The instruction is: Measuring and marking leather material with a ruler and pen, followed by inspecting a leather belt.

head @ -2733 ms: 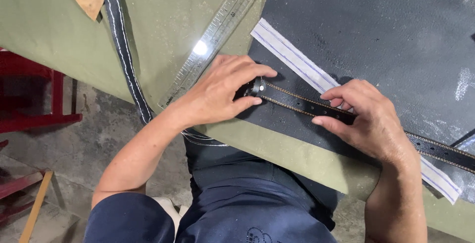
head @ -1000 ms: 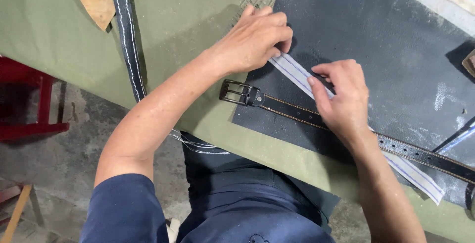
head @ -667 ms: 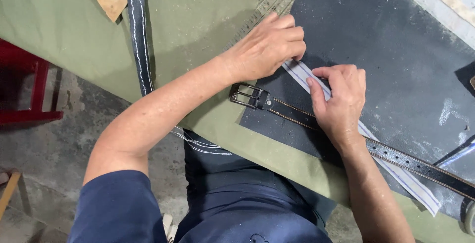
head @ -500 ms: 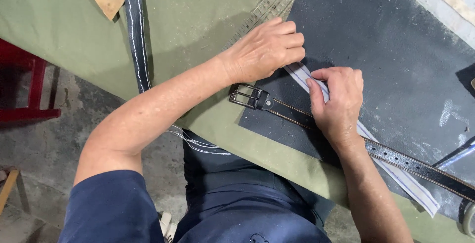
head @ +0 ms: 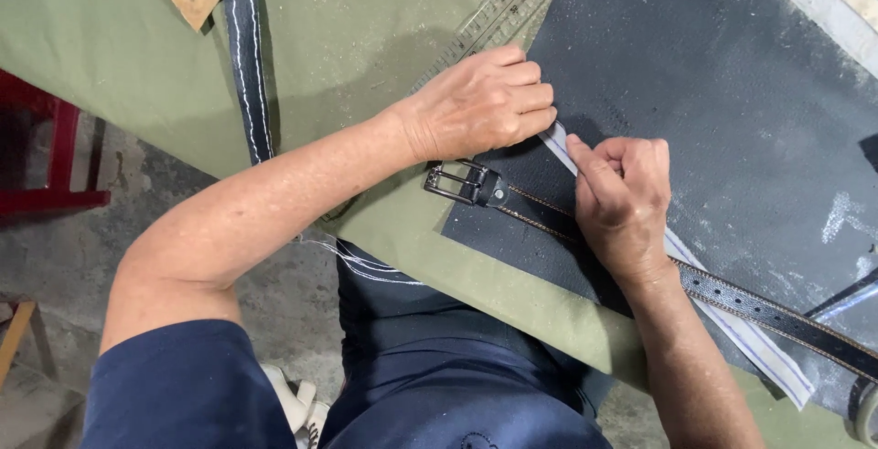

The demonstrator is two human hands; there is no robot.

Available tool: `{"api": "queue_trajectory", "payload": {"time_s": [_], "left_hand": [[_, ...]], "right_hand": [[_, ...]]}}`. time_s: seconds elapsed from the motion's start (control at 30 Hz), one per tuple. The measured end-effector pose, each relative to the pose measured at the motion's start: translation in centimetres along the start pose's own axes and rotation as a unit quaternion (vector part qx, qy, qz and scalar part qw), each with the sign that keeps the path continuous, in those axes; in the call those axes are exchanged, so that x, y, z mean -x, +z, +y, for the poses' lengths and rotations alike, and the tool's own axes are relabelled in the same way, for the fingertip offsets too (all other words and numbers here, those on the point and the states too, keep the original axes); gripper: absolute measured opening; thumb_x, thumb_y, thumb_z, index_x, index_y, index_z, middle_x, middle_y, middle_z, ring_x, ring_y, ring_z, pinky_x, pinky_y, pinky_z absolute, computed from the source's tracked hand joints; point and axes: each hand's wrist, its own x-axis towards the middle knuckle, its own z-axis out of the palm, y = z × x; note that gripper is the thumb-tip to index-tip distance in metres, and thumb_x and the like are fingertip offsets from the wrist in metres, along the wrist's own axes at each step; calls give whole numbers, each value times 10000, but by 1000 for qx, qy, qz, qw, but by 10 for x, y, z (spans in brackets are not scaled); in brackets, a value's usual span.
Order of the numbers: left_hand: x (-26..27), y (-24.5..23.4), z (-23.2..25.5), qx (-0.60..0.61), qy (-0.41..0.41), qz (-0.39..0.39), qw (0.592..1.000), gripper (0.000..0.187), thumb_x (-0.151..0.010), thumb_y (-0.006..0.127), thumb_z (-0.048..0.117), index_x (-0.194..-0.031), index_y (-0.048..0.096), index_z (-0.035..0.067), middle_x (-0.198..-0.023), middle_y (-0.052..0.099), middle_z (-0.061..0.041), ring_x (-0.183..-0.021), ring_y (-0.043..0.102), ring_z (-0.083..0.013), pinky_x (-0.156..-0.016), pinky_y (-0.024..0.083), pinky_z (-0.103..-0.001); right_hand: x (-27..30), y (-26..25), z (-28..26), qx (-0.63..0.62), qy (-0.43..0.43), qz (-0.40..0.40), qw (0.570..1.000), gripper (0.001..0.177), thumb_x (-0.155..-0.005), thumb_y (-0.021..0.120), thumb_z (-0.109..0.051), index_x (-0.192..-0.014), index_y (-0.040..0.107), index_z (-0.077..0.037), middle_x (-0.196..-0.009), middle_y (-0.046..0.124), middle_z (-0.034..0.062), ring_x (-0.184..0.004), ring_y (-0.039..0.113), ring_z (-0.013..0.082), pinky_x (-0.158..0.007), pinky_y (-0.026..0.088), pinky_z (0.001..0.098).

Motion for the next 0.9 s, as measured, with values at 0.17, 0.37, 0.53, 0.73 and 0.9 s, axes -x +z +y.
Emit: {"api": "queue_trajectory", "payload": {"time_s": [0.17, 0.37, 0.53, 0.73, 0.9], "left_hand": [[3, -10, 1, -13, 13, -23, 1000, 85, -1012, 724, 74, -1024, 758, 151, -801, 601, 57, -760, 524, -145, -772, 444, -281], [-1, -26, 12, -26, -31, -87, 995, 169, -1056, 609, 154, -914, 693, 189, -895, 695, 31, -990, 615, -113, -984, 413, -307], [3, -26, 13, 5, -23, -90, 996, 110, -1033, 635, 138, -982, 732, 147, -998, 743, -25, -1051, 662, -160, -1016, 421, -339], [8, -23, 12, 11, -23, -109, 994, 87, -1025, 664, 152, -1074, 736, 150, -1059, 735, -35, -1098, 642, -174, -1037, 388, -362], [6, -22, 3, 73, -67, -127, 987, 135, -1057, 619, 166, -1094, 745, 195, -1042, 748, 9, -1062, 655, -141, -1002, 396, -361]], "right_hand": [[3, -3, 2, -20, -5, -22, 1000, 379, -979, 598, 188, -1239, 708, -64, -951, 554, 136, -772, 460, 292, -748, 404, 460], [7, 1, 4, 49, 0, -37, 998, 243, -965, 674, 33, -1131, 811, -81, -903, 487, 45, -834, 516, 238, -741, 512, 383], [3, -1, 0, 29, 18, -56, 998, 382, -947, 603, 55, -1280, 749, -62, -911, 433, 71, -844, 488, 276, -776, 510, 421], [2, 4, 3, 63, 1, -60, 996, 463, -876, 643, 81, -1270, 775, -122, -902, 425, 69, -828, 487, 272, -759, 498, 414], [2, 5, 4, 35, 23, -50, 998, 444, -921, 604, 75, -1268, 788, -132, -901, 428, 64, -820, 493, 266, -747, 489, 403]]}}
